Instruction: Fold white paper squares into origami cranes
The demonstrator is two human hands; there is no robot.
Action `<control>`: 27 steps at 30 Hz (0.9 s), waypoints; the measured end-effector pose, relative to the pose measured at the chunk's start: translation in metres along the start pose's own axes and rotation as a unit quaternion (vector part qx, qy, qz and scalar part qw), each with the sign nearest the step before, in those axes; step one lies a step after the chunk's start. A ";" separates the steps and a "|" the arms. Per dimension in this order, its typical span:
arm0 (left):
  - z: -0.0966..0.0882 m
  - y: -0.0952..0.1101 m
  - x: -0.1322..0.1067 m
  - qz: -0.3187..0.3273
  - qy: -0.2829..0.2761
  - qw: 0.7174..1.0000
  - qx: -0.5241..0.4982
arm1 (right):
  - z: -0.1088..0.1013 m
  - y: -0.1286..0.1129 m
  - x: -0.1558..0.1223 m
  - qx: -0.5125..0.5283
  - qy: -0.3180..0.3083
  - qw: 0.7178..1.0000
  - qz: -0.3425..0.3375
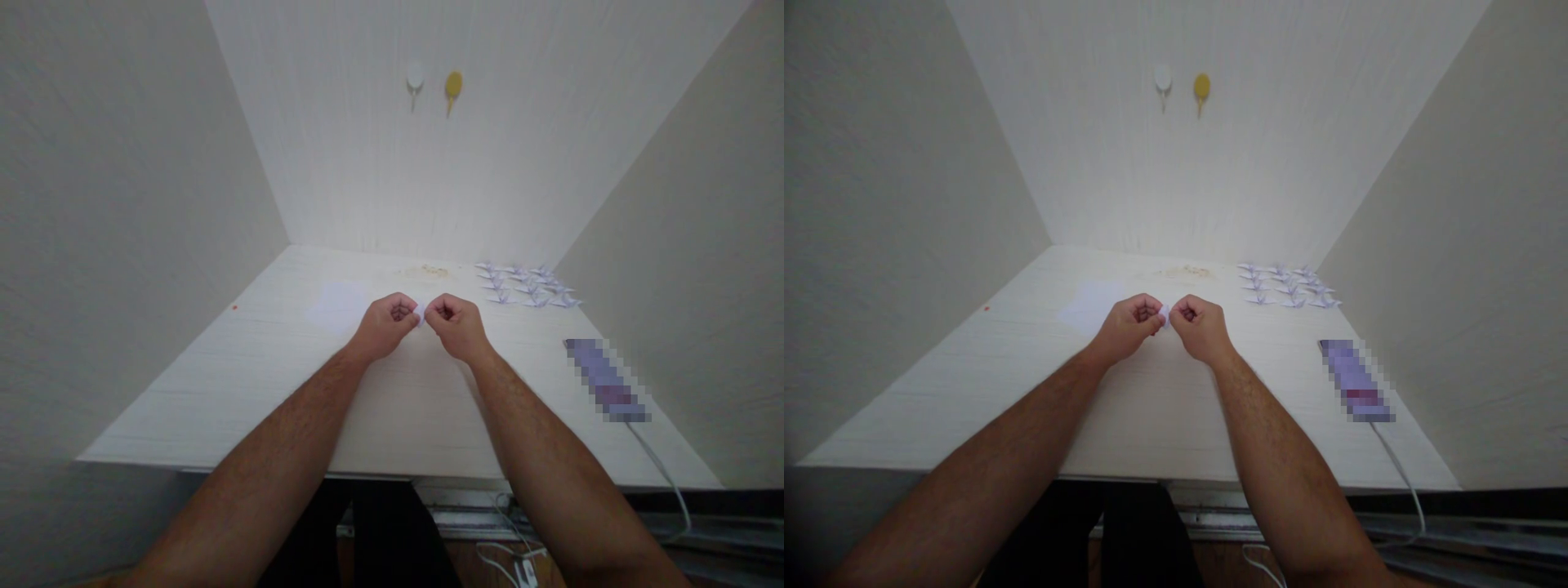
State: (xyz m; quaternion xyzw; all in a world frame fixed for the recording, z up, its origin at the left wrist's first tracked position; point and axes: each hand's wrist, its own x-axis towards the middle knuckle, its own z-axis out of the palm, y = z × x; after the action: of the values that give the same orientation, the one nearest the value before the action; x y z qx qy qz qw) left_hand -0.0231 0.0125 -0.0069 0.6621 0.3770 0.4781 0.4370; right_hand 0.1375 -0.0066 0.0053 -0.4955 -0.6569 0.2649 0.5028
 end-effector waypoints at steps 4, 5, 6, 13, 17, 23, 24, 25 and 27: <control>0.002 0.000 0.000 -0.015 0.015 0.999 -0.035 | 0.003 0.004 0.001 0.027 0.033 0.999 0.017; 0.002 -0.001 0.001 -0.014 0.036 0.999 -0.036 | 0.004 0.004 0.001 0.042 0.052 0.997 0.025; 0.002 -0.002 0.001 -0.012 0.058 0.998 -0.032 | 0.006 0.005 0.001 0.057 0.069 0.996 0.028; 0.004 -0.007 0.000 0.020 0.096 0.995 0.011 | 0.012 0.005 -0.002 0.078 0.038 0.996 0.003; 0.005 -0.008 -0.001 0.020 0.076 0.997 0.016 | 0.011 0.004 -0.002 0.072 0.028 0.997 -0.015; 0.003 -0.004 -0.003 0.019 0.059 0.998 -0.021 | 0.007 -0.002 -0.003 0.065 0.020 0.997 -0.024; 0.002 -0.003 -0.003 0.016 0.058 0.998 -0.023 | 0.006 -0.002 -0.003 0.067 0.016 0.997 -0.024; 0.001 -0.001 -0.003 0.012 0.057 0.998 -0.024 | 0.005 -0.003 -0.003 0.067 0.013 0.997 -0.022; 0.000 0.001 -0.002 0.001 0.058 0.998 -0.027 | 0.005 -0.003 -0.003 0.061 0.013 0.998 -0.017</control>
State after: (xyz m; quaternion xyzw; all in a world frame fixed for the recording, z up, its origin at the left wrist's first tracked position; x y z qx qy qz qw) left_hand -0.0238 0.0097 -0.0063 0.6212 0.3882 0.5263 0.4317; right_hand 0.1314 -0.0097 0.0053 -0.4559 -0.6411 0.2899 0.5452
